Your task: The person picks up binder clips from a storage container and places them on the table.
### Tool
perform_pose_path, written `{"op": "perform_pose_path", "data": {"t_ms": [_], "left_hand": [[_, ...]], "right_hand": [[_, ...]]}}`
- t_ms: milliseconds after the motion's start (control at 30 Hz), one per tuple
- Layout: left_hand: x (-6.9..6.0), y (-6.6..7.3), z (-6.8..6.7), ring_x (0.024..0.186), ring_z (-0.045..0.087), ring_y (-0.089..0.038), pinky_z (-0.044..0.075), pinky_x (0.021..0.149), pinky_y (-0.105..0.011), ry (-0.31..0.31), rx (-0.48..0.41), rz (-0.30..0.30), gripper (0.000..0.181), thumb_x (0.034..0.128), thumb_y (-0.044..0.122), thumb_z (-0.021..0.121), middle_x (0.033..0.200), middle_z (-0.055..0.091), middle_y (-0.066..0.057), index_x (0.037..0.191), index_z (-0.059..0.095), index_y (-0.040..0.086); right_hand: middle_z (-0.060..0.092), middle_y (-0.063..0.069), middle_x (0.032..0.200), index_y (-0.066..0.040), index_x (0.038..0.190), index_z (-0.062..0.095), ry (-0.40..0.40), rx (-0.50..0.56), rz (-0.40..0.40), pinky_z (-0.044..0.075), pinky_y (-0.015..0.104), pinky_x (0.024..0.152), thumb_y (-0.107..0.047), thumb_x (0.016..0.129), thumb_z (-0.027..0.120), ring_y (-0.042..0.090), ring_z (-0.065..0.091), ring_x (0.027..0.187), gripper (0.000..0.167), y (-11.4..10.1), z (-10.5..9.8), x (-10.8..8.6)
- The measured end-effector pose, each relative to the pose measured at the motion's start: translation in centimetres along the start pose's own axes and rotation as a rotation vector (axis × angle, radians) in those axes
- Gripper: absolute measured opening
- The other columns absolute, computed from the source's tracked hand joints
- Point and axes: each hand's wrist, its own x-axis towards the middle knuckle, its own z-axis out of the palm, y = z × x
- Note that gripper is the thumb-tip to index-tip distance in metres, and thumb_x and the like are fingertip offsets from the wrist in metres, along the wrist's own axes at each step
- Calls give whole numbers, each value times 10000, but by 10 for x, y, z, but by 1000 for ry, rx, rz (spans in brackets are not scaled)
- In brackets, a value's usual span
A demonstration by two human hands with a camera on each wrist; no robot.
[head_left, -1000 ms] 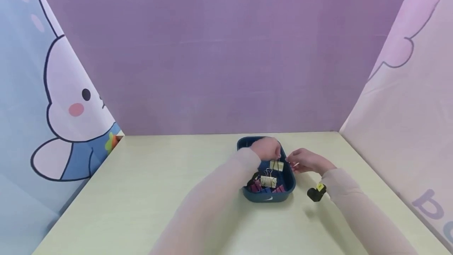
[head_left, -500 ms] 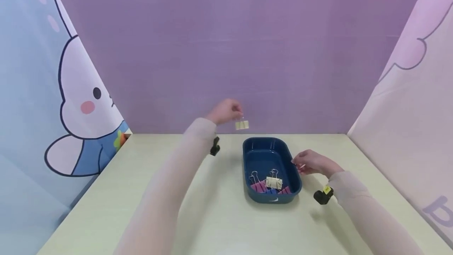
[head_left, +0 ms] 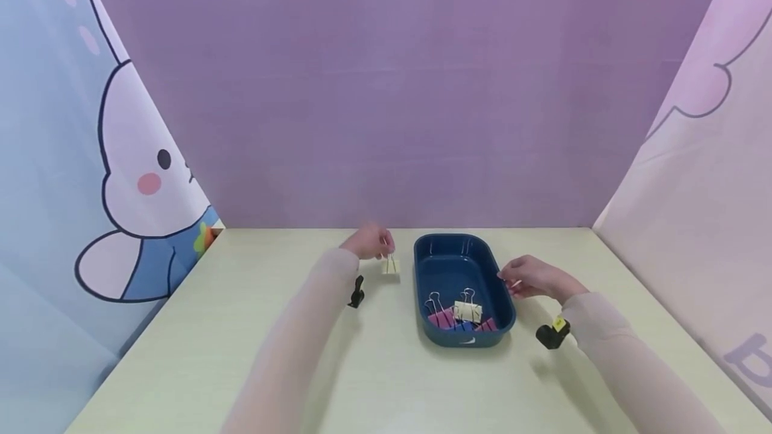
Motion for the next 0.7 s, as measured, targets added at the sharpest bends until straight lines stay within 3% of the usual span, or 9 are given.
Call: {"op": "perform_pose_path", "data": {"t_ms": [133, 267, 467, 700], "left_hand": [[1, -4, 17, 720, 597, -146, 496, 688, -260, -33, 25, -3, 70, 926, 72, 628, 818, 665, -36, 910, 691, 45], [3, -7, 25, 710, 573, -134, 468, 652, -247, -36, 38, -20, 71, 922, 77, 635, 797, 648, -17, 874, 688, 72], [5, -9, 29, 699, 568, -125, 452, 647, -239, -43, 55, -23, 73, 918, 80, 639, 794, 651, -10, 867, 691, 84], [2, -8, 30, 678, 558, -116, 444, 636, -227, -44, 56, -43, 77, 922, 70, 628, 782, 656, -8, 886, 696, 74]], "right_hand": [[568, 30, 792, 115, 1087, 567, -28, 21, -24, 528, 235, 629, -154, 952, 550, 124, 573, 688, 302, 1, -3, -1], [574, 19, 772, 90, 1033, 585, -78, 42, -70, 526, 226, 620, -177, 943, 567, 114, 580, 675, 282, 3, -6, -1], [568, 15, 769, 124, 1094, 557, -19, 28, -10, 524, 228, 616, -124, 962, 523, 112, 571, 677, 283, 2, -3, 2], [565, 12, 771, 128, 1110, 553, -12, 17, -6, 528, 236, 617, -123, 977, 512, 120, 573, 683, 287, 2, -2, 2]]}}
